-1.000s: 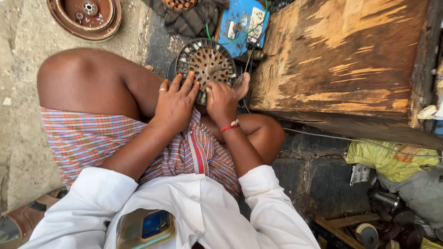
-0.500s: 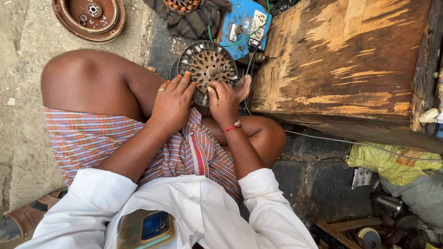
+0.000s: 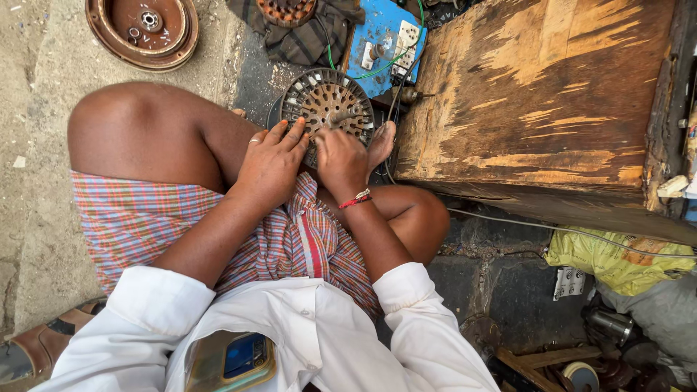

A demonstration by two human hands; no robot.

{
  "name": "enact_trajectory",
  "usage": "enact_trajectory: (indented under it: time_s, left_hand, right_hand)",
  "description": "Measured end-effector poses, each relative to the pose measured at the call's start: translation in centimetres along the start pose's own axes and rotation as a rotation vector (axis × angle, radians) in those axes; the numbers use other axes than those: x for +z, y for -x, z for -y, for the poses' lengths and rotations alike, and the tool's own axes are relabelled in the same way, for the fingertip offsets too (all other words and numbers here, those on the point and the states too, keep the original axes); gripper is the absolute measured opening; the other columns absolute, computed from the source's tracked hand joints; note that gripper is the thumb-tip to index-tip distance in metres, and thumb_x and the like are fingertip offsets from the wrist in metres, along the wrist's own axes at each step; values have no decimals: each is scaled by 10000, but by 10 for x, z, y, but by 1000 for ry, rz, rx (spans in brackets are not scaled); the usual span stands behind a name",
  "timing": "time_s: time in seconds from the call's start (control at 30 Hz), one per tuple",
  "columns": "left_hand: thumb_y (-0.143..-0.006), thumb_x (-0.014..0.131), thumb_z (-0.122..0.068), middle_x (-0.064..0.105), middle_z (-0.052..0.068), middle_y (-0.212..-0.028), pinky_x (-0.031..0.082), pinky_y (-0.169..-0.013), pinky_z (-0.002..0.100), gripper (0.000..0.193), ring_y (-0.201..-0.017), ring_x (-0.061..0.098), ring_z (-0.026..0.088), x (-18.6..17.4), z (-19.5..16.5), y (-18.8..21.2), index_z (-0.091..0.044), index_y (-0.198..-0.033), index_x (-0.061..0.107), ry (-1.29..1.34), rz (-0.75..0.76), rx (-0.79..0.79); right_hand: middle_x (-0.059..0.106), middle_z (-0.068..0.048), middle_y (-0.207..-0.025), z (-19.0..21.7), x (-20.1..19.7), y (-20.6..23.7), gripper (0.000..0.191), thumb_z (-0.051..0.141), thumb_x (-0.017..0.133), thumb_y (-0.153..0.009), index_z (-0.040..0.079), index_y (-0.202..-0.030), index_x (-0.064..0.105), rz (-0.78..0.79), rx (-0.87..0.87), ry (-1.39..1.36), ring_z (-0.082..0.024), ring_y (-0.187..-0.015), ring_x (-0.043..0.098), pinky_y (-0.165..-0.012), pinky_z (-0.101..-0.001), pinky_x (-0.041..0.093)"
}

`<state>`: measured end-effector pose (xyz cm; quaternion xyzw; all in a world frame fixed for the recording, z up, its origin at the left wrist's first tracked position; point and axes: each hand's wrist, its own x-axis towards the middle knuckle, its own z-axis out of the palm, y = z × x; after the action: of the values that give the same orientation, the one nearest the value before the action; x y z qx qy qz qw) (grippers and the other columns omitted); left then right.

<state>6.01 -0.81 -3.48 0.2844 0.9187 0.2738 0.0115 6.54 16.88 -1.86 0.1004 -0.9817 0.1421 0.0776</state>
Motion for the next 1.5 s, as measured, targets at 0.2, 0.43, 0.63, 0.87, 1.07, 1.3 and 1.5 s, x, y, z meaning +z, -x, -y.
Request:
enact_trajectory:
  time_s: [0.2, 0.43, 0.63, 0.87, 1.07, 1.3, 1.5]
  left_hand:
    - [-817, 625, -111, 526, 164, -1540, 448, -1016, 500, 553, -1369, 510, 349, -2, 3, 1, -1, -1359, 631, 5, -106, 44]
    - [-780, 657, -134, 578, 114, -1462, 466, -944, 525, 533, -1273, 564, 321, -13, 14, -21, -57, -1307, 660, 163, 39, -106]
    - [-817, 768, -298, 545, 174, -1484, 489, -893, 553, 588, -1249, 561, 378, -12, 33, -57, -141, -1370, 646, 13, -194, -141]
    - [-878, 767, -436, 581, 129, -1410, 495, -935, 603, 698, -1187, 607, 412, -5, 33, -67, -167, -1484, 548, 260, 89, -378]
    - [-842, 785, -426, 578, 135, -1409, 520, -880, 565, 678, -1127, 644, 410, -5, 33, -66, -157, -1428, 573, 264, 18, -341]
    - [-848, 770, -446, 563, 150, -1424, 520, -919, 550, 692, -1161, 637, 407, -10, 30, -70, -165, -1444, 556, 271, 50, -361]
    - [-861, 759, -429, 534, 155, -1472, 506, -949, 544, 690, -1194, 619, 410, -15, 29, -71, -168, -1461, 541, 282, 62, -370]
  right_hand:
    - [672, -119, -913, 3, -4, -1, 121, 129, 683, -934, 50, -1023, 661, -73, -109, -30, -331, -868, 677, -795, -455, 532]
    - [682, -121, -893, 3, -5, -4, 104, 118, 694, -930, 60, -1016, 686, -51, -62, -25, -321, -827, 678, -765, -448, 532]
    - [698, -110, -919, 5, -5, -1, 103, 130, 676, -943, 70, -1027, 680, -85, -72, -15, -307, -860, 691, -784, -431, 542]
    - [691, -118, -923, -2, 1, -1, 112, 155, 670, -963, 75, -1041, 687, -39, -45, 50, -323, -854, 677, -762, -453, 526]
    - [675, -121, -923, 7, -1, 5, 138, 129, 662, -944, 58, -1061, 674, -17, -90, -39, -330, -861, 669, -781, -455, 528]
    - [704, -101, -944, 9, -9, -5, 117, 120, 676, -930, 71, -1035, 691, -106, -23, -67, -319, -875, 693, -794, -434, 541]
    - [714, -111, -909, 11, -3, -1, 101, 119, 712, -910, 72, -999, 708, -16, -40, -37, -322, -825, 690, -763, -438, 538]
